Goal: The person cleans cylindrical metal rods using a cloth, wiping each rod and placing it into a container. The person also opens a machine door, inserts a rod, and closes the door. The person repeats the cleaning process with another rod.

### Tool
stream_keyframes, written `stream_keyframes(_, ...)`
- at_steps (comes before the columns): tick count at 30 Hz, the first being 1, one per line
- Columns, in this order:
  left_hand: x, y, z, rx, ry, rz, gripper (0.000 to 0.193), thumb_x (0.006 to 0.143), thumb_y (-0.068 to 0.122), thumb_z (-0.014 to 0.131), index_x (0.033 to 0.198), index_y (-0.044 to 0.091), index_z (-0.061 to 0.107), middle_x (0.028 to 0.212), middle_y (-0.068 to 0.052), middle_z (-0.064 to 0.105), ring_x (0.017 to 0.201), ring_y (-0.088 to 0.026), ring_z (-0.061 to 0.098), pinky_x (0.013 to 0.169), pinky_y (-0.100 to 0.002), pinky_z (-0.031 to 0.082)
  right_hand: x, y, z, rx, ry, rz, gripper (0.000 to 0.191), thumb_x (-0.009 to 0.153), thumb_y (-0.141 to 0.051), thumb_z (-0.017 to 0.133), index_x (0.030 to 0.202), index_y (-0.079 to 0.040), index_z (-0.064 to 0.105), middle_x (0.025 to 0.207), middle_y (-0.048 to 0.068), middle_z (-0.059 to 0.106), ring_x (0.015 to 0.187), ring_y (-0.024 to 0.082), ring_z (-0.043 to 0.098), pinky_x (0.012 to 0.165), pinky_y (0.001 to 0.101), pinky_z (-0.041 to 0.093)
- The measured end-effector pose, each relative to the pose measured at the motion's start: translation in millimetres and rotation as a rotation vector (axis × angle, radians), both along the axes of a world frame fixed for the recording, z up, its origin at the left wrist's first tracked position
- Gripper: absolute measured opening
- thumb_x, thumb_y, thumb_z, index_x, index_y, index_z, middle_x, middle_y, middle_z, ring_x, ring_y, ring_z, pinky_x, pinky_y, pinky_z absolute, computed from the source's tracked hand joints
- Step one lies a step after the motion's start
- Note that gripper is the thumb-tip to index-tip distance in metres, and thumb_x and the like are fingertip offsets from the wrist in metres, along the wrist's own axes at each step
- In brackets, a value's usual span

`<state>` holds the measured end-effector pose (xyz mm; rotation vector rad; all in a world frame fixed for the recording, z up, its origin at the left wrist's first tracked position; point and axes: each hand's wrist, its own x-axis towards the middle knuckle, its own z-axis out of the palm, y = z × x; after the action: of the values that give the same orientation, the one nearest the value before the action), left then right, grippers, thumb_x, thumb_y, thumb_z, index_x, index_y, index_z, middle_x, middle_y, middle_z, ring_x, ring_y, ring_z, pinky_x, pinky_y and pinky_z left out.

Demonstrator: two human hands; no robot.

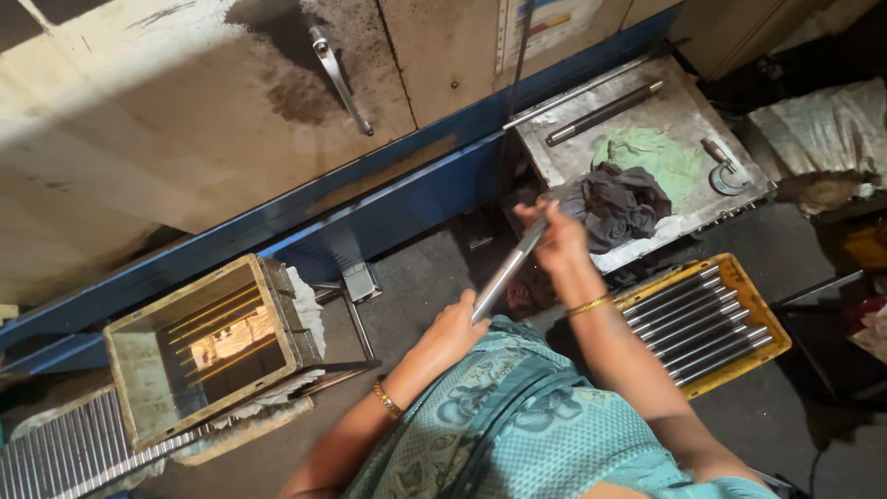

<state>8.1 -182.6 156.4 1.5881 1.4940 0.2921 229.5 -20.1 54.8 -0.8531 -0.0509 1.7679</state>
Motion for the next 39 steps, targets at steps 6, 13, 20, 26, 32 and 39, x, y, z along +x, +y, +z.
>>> stream_keyframes(6, -25, -16, 10, 0.105, 0.124, -0.124, 0.039, 0.089, 0.024, 0.068, 0.118, 0.007, 0.049, 0.097, -0.027, 0.07, 0.093, -0.049, 0.066, 0.08, -0.057, 0.05, 147, 54, 40, -0.105, 0.158, -0.484, 0.041, 0.114, -0.035, 0.043, 0.098, 0.001, 0.054, 0.101, 0.02, 0.062, 0.087, 0.029, 0.062, 0.09, 0.0477, 0.059)
stream_keyframes(13, -63, -4, -15, 0.206, 0.165, 0.102, 0.029, 0.087, 0.022, 0.07, 0.111, 0.013, 0.056, 0.09, -0.023, 0.072, 0.089, -0.046, 0.068, 0.077, -0.056, 0.052, 324, -28, 109, 0.308, -0.642, -0.627, 0.023, 0.104, -0.03, 0.064, 0.116, -0.01, 0.065, 0.095, 0.009, 0.068, 0.08, 0.022, 0.067, 0.074, 0.0361, 0.058)
stream_keyframes(20, -58, 29, -33, 0.589, -0.106, 0.11, 0.025, 0.075, -0.002, 0.068, 0.098, 0.006, 0.063, 0.099, -0.016, 0.068, 0.099, -0.041, 0.064, 0.083, -0.046, 0.051, 246, -152, 209, 0.732, -1.389, -0.034, 0.037, 0.101, -0.022, 0.063, 0.137, -0.017, 0.061, 0.114, 0.011, 0.068, 0.089, 0.02, 0.068, 0.072, 0.0322, 0.057)
stream_keyframes(26, -36, 60, -30, 0.675, -0.11, 0.048, 0.026, 0.073, -0.009, 0.065, 0.094, 0.004, 0.062, 0.094, -0.014, 0.064, 0.098, -0.037, 0.06, 0.084, -0.043, 0.045, 141, -180, 260, 0.623, -2.343, 0.719, 0.048, 0.094, -0.034, 0.072, 0.14, -0.039, 0.06, 0.08, 0.004, 0.071, 0.058, 0.023, 0.066, 0.056, 0.0388, 0.053)
stream_keyframes(32, -25, 80, -31, 0.722, 0.014, 0.0, 0.038, 0.065, -0.015, 0.056, 0.096, 0.004, 0.062, 0.092, -0.013, 0.06, 0.097, -0.035, 0.058, 0.085, -0.045, 0.043, 117, -183, 284, 0.594, -2.466, 0.823, 0.053, 0.089, -0.031, 0.066, 0.141, -0.04, 0.058, 0.08, 0.003, 0.068, 0.064, 0.03, 0.068, 0.055, 0.0432, 0.054)
stream_keyframes(39, -21, 83, -38, 0.747, 0.129, -0.021, 0.036, 0.068, -0.013, 0.06, 0.097, 0.008, 0.063, 0.088, -0.009, 0.057, 0.093, -0.032, 0.056, 0.087, -0.045, 0.041, 109, -175, 278, 0.679, -2.455, 1.018, 0.073, 0.073, -0.036, 0.074, 0.144, -0.033, 0.058, 0.081, 0.003, 0.068, 0.066, 0.024, 0.071, 0.056, 0.0395, 0.055)
